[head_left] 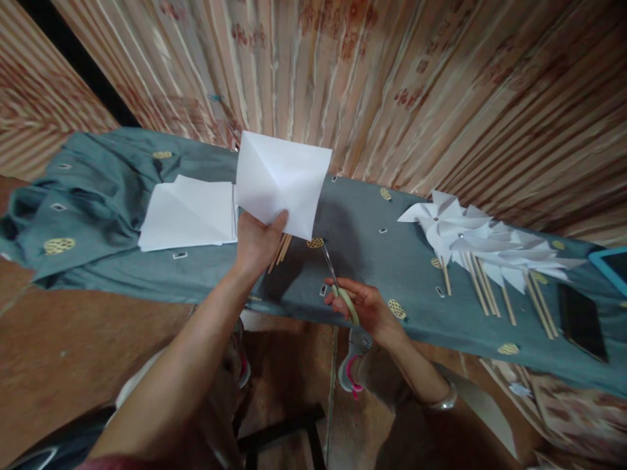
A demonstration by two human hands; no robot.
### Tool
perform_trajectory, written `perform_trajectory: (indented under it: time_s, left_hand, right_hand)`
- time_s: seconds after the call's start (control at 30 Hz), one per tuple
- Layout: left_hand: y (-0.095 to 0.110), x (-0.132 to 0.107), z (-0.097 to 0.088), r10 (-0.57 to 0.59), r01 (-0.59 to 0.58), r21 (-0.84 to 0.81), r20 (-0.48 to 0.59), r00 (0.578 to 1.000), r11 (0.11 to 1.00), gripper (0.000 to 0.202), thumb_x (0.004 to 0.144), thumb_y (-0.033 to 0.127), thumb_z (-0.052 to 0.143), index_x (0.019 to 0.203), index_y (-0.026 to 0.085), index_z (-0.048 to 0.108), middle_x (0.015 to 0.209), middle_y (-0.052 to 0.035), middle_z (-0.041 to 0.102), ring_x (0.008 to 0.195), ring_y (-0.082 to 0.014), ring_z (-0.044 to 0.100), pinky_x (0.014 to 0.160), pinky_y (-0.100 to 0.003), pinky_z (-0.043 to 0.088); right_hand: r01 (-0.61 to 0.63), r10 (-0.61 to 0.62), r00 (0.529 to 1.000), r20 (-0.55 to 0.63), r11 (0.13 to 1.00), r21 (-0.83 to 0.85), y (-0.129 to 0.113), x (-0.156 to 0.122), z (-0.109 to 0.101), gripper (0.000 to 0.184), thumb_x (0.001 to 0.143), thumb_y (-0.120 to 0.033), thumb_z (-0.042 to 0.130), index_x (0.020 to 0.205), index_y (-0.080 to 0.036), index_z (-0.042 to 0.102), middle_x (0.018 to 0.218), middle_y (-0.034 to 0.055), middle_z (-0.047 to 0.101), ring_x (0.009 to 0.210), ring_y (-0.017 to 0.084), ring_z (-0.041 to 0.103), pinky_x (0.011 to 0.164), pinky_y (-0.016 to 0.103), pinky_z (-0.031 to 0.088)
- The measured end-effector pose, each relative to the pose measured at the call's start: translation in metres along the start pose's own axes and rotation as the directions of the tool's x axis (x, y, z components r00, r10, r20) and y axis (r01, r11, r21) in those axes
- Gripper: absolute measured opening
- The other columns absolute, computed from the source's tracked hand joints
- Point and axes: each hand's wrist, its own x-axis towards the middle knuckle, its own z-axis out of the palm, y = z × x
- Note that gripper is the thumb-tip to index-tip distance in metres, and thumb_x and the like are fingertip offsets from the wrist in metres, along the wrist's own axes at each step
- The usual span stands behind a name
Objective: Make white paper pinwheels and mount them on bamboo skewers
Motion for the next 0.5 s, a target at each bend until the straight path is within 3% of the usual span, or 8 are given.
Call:
perform_trajectory:
  time_s: [0.17, 0.37, 0.5]
  left_hand:
    - [-0.001, -0.008, 0.007, 0.056, -0.056, -0.003, 0.038, 0.998, 0.998, 0.028, 0.071, 0.032, 0.067, 0.094, 0.016, 0.061, 0.096, -0.0115, 0.072, 0.089, -0.0271, 0.067, 0.084, -0.04, 0.054]
    - [0.0, -0.014, 0.014, 0.095, -0.091, -0.066, 0.068, 0.993, 0.994, 0.031, 0.071, 0.032, 0.066, 0.096, 0.014, 0.06, 0.098, -0.0124, 0.071, 0.091, -0.0275, 0.067, 0.086, -0.043, 0.053]
    - [0.004, -0.018, 0.017, 0.05, -0.041, -0.079, 0.114, 0.992, 0.996, 0.027, 0.072, 0.032, 0.067, 0.093, 0.016, 0.06, 0.098, -0.0108, 0.072, 0.091, -0.0272, 0.067, 0.086, -0.042, 0.054]
  right_hand:
    - [0.064, -0.056, 0.997, 0.058, 0.987, -0.148, 0.001, 0.001, 0.0, 0.051, 0.065, -0.045, 0.078, 0.108, -0.018, 0.07, 0.079, 0.0023, 0.068, 0.07, 0.013, 0.06, 0.065, 0.027, 0.046]
    - [0.03, -0.029, 1.0, 0.01, 0.992, -0.119, -0.004, 0.005, 0.0, 0.051, 0.061, -0.046, 0.079, 0.103, -0.017, 0.071, 0.074, 0.0018, 0.068, 0.06, 0.01, 0.055, 0.055, 0.023, 0.043]
    - [-0.003, 0.003, 1.0, 0.0, 0.993, -0.115, -0.009, 0.006, -0.001, 0.053, 0.06, -0.046, 0.08, 0.103, -0.017, 0.071, 0.075, 0.0022, 0.069, 0.058, 0.01, 0.055, 0.052, 0.022, 0.041]
